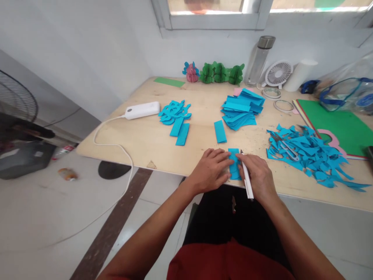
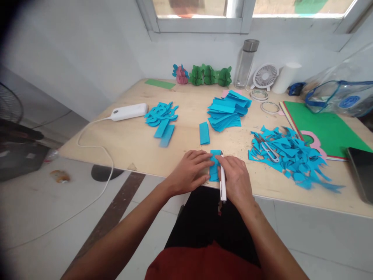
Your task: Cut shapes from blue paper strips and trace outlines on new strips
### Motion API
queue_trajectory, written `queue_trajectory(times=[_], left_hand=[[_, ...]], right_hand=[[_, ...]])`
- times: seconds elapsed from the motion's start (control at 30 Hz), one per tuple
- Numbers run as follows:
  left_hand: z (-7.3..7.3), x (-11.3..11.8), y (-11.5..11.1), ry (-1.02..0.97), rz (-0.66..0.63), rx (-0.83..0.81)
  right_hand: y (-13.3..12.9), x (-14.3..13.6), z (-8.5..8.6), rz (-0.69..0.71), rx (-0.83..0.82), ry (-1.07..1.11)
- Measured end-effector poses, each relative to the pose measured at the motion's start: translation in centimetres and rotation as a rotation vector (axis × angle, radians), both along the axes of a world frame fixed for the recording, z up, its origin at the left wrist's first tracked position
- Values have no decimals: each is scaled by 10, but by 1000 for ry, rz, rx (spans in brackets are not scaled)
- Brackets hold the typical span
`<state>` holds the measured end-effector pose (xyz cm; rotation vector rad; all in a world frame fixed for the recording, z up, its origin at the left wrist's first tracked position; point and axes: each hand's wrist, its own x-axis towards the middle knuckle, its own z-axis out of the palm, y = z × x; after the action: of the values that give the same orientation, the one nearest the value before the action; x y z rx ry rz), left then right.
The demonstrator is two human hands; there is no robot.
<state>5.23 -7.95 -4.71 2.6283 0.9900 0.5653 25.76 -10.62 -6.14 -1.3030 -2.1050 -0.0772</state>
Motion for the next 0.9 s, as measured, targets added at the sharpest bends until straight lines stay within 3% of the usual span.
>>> queue_trajectory(times=[0.43, 0.9], left_hand=[[0, 1, -4, -3, 33, 13], [-2, 1, -4, -28, 52, 22]], right_hand=[[-1, 5, 1, 24, -66, -5], [0, 3, 0, 25, -29, 21]])
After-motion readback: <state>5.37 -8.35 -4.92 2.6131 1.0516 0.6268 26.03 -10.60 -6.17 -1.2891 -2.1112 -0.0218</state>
